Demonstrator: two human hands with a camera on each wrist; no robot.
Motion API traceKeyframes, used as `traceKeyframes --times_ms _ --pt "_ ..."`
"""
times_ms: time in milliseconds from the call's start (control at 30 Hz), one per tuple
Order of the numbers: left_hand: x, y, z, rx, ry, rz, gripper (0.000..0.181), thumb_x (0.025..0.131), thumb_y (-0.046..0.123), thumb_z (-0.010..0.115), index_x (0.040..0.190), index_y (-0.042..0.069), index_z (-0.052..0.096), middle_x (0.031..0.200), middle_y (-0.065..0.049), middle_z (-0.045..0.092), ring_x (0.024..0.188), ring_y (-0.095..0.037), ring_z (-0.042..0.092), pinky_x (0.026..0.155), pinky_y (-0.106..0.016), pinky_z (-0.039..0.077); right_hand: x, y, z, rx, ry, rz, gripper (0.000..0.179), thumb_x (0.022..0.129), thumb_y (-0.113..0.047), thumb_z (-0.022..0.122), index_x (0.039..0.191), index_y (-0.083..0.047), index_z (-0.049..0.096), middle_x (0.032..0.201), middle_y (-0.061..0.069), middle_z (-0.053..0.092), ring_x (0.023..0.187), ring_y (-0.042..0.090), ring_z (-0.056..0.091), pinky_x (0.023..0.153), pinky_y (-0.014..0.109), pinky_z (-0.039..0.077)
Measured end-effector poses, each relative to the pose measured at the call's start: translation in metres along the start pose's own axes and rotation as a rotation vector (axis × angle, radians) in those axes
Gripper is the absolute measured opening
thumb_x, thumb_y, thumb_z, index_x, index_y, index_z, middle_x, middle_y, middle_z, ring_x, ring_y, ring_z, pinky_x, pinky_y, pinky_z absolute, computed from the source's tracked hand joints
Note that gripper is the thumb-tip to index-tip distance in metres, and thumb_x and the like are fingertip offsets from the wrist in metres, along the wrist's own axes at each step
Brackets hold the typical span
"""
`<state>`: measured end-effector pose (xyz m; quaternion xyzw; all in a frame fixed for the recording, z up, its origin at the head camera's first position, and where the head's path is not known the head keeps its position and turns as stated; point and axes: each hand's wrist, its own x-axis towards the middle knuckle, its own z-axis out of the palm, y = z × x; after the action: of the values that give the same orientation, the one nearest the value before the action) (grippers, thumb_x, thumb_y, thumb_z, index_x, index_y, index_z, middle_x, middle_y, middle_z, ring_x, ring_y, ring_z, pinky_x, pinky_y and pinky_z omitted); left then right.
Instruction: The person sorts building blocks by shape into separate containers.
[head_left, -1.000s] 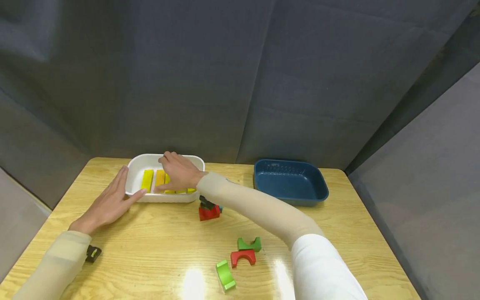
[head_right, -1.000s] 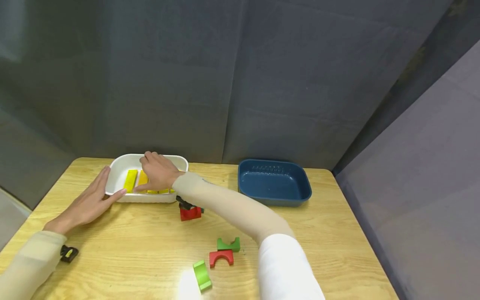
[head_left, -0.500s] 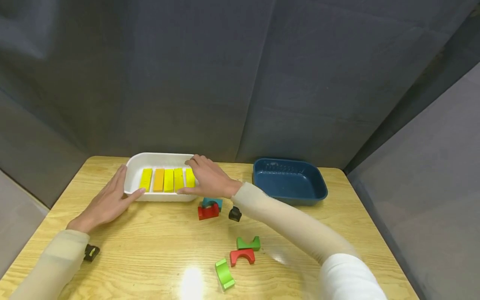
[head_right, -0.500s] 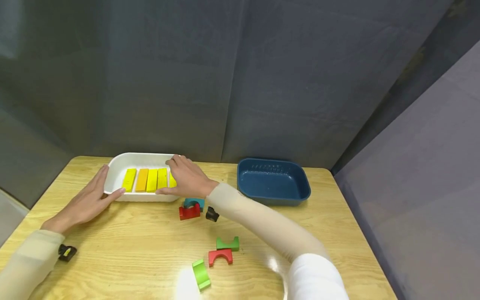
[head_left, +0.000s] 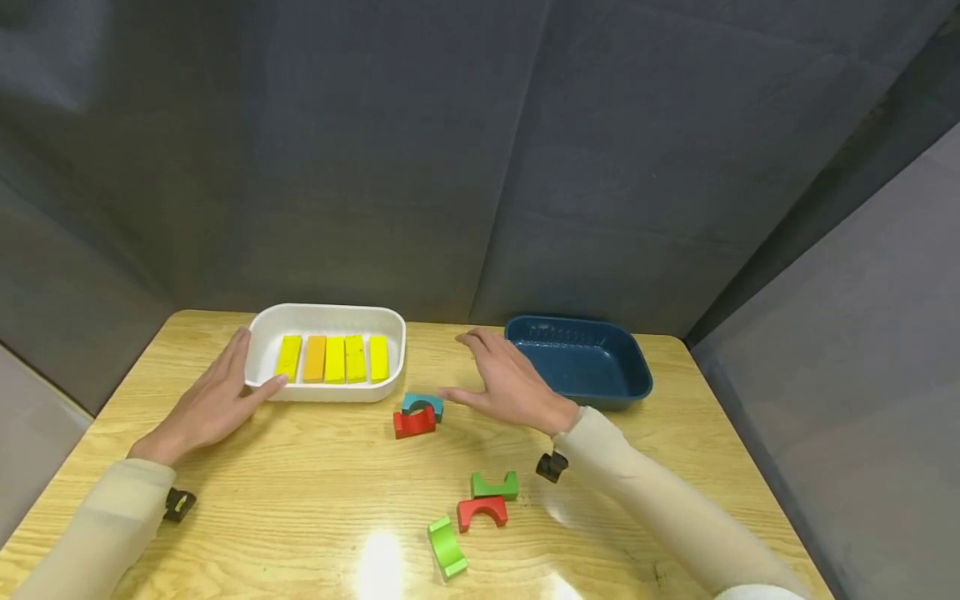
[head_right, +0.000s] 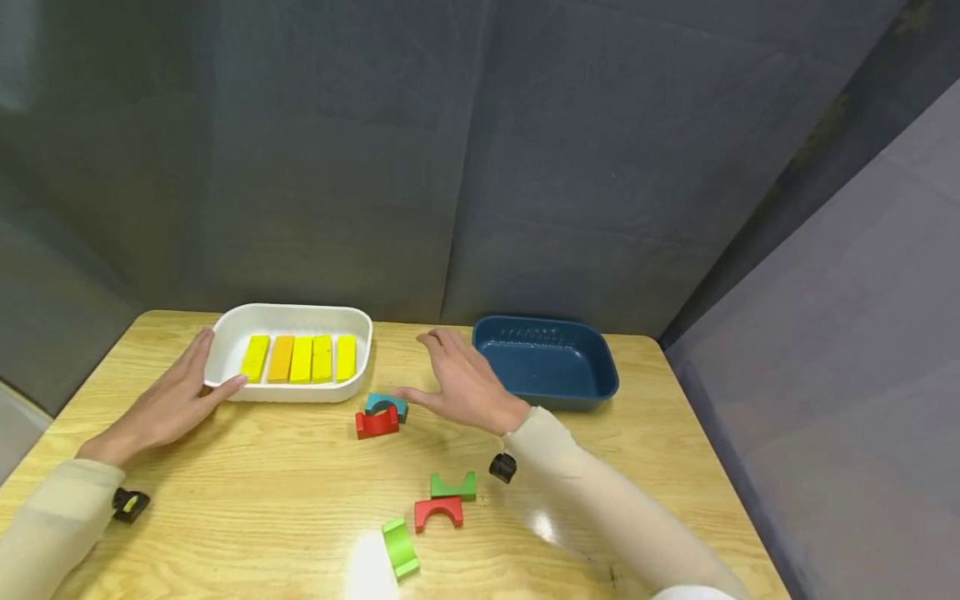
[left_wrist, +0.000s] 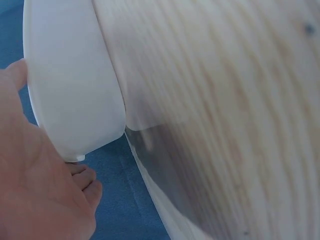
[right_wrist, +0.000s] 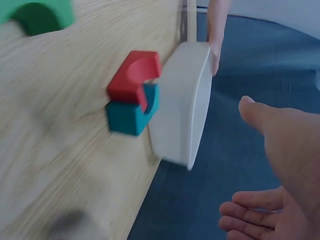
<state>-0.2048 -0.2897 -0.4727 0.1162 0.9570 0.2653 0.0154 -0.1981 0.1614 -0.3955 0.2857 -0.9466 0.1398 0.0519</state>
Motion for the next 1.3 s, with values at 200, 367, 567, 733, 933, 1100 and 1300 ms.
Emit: traceKeyframes --times_ms 200,367,567,733,933,1100,1300 --pt "0.0 -0.001 0.0 -0.01 0.003 0.002 0.107 0.108 0.061 0.052 0.169 0.005 -0.016 0.177 -0.016 -0.019 0.162 -0.051 0.0 0.123 -0.077 0.015 -0.038 0.026 -0.004 -0.006 0.069 0.05 0.087 0.098 -0.064 0.07 0.155 -0.001 0.051 0.148 0.016 0.054 0.131 0.034 0.055 0.113 0.054 0.047" --pt "0.002 -0.001 -0.001 -0.01 0.002 0.004 0.107 0.108 0.062 0.052 0.169 0.005 -0.015 0.178 -0.015 -0.019 0.163 -0.049 -0.001 0.123 -0.076 0.015 -0.07 0.05 -0.004 0.012 0.127 0.111 0.085 0.097 -0.058 0.075 0.154 0.0 0.051 0.146 0.018 0.055 0.13 0.036 0.056 0.109 0.057 0.049" --pt "0.002 0.0 -0.001 -0.003 -0.008 -0.001 0.108 0.108 0.063 0.052 0.169 0.004 -0.015 0.177 -0.015 -0.02 0.163 -0.05 -0.001 0.123 -0.077 0.016 -0.107 0.091 -0.004 0.045 0.186 0.213 0.08 0.1 -0.051 0.075 0.155 0.001 0.049 0.151 0.022 0.05 0.137 0.043 0.05 0.112 0.064 0.044" --pt "0.001 -0.001 -0.001 -0.002 -0.004 -0.004 0.107 0.108 0.062 0.051 0.169 0.004 -0.015 0.177 -0.016 -0.02 0.162 -0.051 -0.001 0.123 -0.077 0.015 -0.128 0.125 -0.006 0.069 0.234 0.272 0.079 0.105 -0.046 0.069 0.161 0.002 0.041 0.161 0.027 0.04 0.147 0.049 0.04 0.116 0.071 0.035" --pt "0.0 -0.003 0.001 0.0 -0.005 -0.006 0.107 0.108 0.062 0.051 0.169 0.004 -0.015 0.177 -0.015 -0.02 0.162 -0.051 -0.001 0.123 -0.077 0.014 -0.144 0.155 -0.01 0.07 0.26 0.322 0.082 0.107 -0.044 0.066 0.163 0.006 0.034 0.165 0.033 0.035 0.15 0.054 0.034 0.116 0.074 0.03" --pt "-0.001 -0.003 0.0 0.0 -0.006 -0.009 0.107 0.108 0.062 0.051 0.169 0.004 -0.016 0.177 -0.015 -0.021 0.162 -0.051 -0.001 0.123 -0.077 0.014 -0.152 0.175 -0.009 0.099 0.242 0.376 0.084 0.11 -0.045 0.06 0.166 0.006 0.027 0.168 0.034 0.029 0.152 0.056 0.029 0.118 0.075 0.027" --pt "0.001 -0.002 -0.001 0.006 -0.009 -0.008 0.107 0.108 0.063 0.051 0.169 0.006 -0.017 0.177 -0.014 -0.021 0.162 -0.051 -0.001 0.122 -0.077 0.014 -0.157 0.191 -0.008 0.157 0.192 0.442 0.085 0.113 -0.048 0.051 0.171 0.0 0.012 0.173 0.032 0.017 0.157 0.056 0.019 0.122 0.075 0.019"
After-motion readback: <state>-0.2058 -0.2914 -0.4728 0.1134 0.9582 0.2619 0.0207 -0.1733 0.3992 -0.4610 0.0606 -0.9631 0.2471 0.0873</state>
